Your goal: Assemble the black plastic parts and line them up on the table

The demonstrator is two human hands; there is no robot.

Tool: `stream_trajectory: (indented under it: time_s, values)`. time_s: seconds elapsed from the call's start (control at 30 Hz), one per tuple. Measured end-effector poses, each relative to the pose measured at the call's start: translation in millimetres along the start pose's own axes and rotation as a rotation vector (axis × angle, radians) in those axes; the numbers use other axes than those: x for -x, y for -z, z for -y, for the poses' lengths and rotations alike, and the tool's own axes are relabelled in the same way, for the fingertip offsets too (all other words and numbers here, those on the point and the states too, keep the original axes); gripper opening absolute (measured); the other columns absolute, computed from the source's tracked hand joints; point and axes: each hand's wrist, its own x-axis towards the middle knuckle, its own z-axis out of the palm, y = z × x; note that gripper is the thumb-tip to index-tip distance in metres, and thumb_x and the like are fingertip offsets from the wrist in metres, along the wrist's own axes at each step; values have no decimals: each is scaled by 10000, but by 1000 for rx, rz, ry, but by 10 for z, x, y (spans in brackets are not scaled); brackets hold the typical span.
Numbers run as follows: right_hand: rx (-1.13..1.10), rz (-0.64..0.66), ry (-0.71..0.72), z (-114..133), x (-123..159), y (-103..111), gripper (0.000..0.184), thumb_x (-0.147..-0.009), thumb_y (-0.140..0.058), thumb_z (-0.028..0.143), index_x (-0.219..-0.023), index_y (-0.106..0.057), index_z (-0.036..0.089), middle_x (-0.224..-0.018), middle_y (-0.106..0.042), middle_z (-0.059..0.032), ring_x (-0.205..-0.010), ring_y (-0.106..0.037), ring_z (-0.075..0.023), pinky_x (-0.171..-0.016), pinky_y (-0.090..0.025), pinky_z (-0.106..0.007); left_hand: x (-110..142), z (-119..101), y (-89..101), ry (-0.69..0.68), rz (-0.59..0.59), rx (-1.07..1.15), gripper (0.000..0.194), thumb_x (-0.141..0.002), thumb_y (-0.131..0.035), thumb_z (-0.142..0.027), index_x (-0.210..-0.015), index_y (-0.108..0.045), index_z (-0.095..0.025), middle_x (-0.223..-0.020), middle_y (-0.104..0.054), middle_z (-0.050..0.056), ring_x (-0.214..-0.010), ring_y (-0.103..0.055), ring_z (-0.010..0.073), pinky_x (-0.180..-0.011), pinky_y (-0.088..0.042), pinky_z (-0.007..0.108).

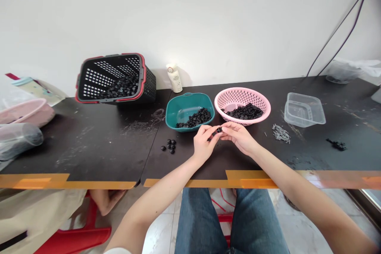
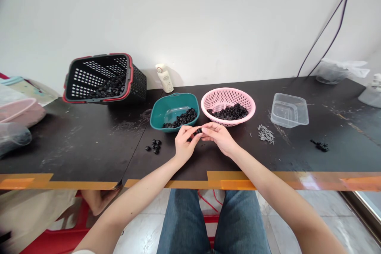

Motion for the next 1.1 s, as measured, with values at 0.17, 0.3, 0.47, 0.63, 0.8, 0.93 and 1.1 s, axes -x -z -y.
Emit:
stream_trajectory:
  time_s: [0.17, 0.3, 0.47, 0.63, 0.8, 0.93, 1.1]
  values:
    - [34, -3, 12, -15, -15, 17, 195, -682, -765, 325, -815, -683, 209, -810, -674, 0, -736, -653, -130, -710, -554, -282, 8, 19, -5, -1, 2, -12, 264, -855, -600, -290, -1104, -650, -217, -869, -543, 14, -634, -507, 64, -630, -486, 214]
    - [43, 2, 4, -34, -24, 33, 190, -671, -773, 335, -752, -663, 204, -788, -671, 3, -739, -649, -132, -724, -547, -294, 23, 45, -11, -20, 1, -44, 264, -861, -593, -282, -1112, -652, -226, -868, -545, 18, -674, -519, 77, -612, -471, 204]
    - [7, 30, -23, -31, -16, 32, 179, -686, -768, 305, -726, -632, 195, -783, -659, 15, -754, -639, -123, -790, -521, -315, 31, 63, -12, -51, -6, -78, 259, -858, -596, -290, -1101, -661, -227, -868, -554, 21, -685, -522, 83, -600, -460, 203]
    - [-241, 104, -94, -68, -17, 32, 213, -689, -773, 221, -770, -576, 227, -741, -621, 68, -756, -621, -92, -861, -475, -292, 39, 74, -15, -80, -12, -77, 252, -845, -617, -273, -1085, -670, -218, -868, -554, 18, -658, -497, 71, -589, -446, 195]
    - [-347, 100, -158, -128, -21, 18, 194, -706, -760, 212, -752, -572, 227, -777, -632, 65, -780, -617, -84, -842, -460, -254, 41, 75, -21, -69, -15, -61, 269, -842, -621, -254, -1106, -662, -226, -866, -556, 16, -659, -493, 72, -587, -441, 194]
    - [-308, 67, -111, -136, -8, -8, 160, -721, -752, 243, -835, -640, 239, -832, -666, 51, -799, -632, -89, -884, -450, -270, 29, 59, -30, -39, -36, -23, 271, -850, -608, -259, -1114, -662, -235, -862, -555, 20, -704, -520, 88, -621, -458, 206]
    - [-248, 63, -74, -131, 13, -20, 97, -744, -735, 267, -801, -669, 224, -809, -688, 34, -814, -649, -107, -928, -442, -302, 15, 31, -34, 10, -45, 51, 265, -851, -605, -273, -1107, -669, -248, -857, -552, 21, -742, -540, 102, -660, -473, 224]
